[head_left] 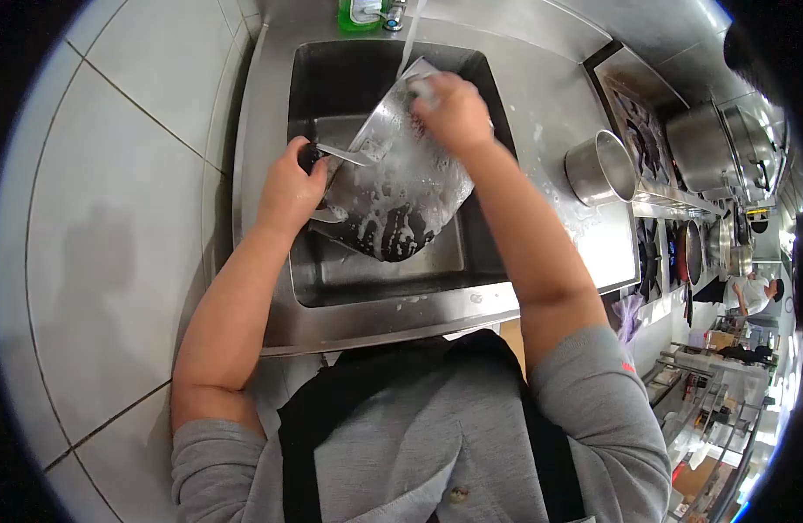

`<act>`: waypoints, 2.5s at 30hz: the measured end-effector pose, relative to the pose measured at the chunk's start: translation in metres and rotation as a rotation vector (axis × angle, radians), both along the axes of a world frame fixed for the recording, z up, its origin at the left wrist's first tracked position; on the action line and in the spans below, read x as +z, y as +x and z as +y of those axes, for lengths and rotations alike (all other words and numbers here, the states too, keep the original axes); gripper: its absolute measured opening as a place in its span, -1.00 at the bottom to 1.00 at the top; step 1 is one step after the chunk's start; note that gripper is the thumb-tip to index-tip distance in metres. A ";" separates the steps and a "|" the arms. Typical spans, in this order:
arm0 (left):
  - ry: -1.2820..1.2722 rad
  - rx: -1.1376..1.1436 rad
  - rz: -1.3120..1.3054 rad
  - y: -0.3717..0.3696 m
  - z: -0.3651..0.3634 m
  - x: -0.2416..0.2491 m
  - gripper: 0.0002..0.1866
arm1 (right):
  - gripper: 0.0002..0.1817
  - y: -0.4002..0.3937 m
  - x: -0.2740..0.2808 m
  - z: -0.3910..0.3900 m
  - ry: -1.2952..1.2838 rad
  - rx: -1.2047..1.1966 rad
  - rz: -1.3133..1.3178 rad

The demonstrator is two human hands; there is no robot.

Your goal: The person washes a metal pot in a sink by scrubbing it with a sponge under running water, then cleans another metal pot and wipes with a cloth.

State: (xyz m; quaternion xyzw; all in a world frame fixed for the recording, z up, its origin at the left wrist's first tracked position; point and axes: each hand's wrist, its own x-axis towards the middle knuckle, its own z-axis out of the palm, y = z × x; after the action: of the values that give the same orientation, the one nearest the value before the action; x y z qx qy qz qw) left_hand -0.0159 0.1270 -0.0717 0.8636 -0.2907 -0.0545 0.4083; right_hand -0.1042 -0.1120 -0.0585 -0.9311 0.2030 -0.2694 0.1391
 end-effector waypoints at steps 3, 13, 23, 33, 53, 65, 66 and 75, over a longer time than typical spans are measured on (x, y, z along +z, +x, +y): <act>-0.043 -0.013 -0.032 0.001 0.002 -0.004 -0.57 | -0.57 -0.026 -0.013 0.061 -0.401 0.401 -0.051; -0.061 -0.017 -0.045 0.001 0.002 -0.008 -0.66 | -0.48 0.048 0.003 -0.054 0.186 -0.211 0.143; -0.032 -0.019 0.013 0.001 0.001 -0.004 -0.69 | -0.49 0.024 -0.009 -0.047 0.142 -0.012 -0.003; -0.006 0.017 -0.045 0.001 -0.001 -0.004 -0.60 | -0.52 0.035 0.005 -0.021 0.310 -0.185 -0.002; 0.006 -0.006 -0.073 0.003 -0.007 -0.007 -0.69 | -0.65 -0.029 0.015 0.089 0.259 0.383 -0.032; -0.017 0.006 -0.089 0.004 -0.005 -0.002 -0.68 | -0.64 -0.042 0.044 0.043 0.242 0.497 0.307; -0.011 0.016 -0.072 0.002 -0.005 -0.001 -0.68 | -0.64 -0.040 0.049 0.041 0.068 0.546 0.121; -0.066 0.002 0.018 0.003 -0.002 -0.006 -0.70 | -0.64 0.011 0.005 0.033 -0.140 0.408 -0.176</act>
State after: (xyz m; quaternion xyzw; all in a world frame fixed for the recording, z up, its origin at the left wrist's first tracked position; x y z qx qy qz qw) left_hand -0.0128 0.1254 -0.0773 0.8495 -0.2878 -0.0521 0.4390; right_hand -0.0937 -0.0791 -0.0531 -0.9331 -0.0214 -0.3295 0.1427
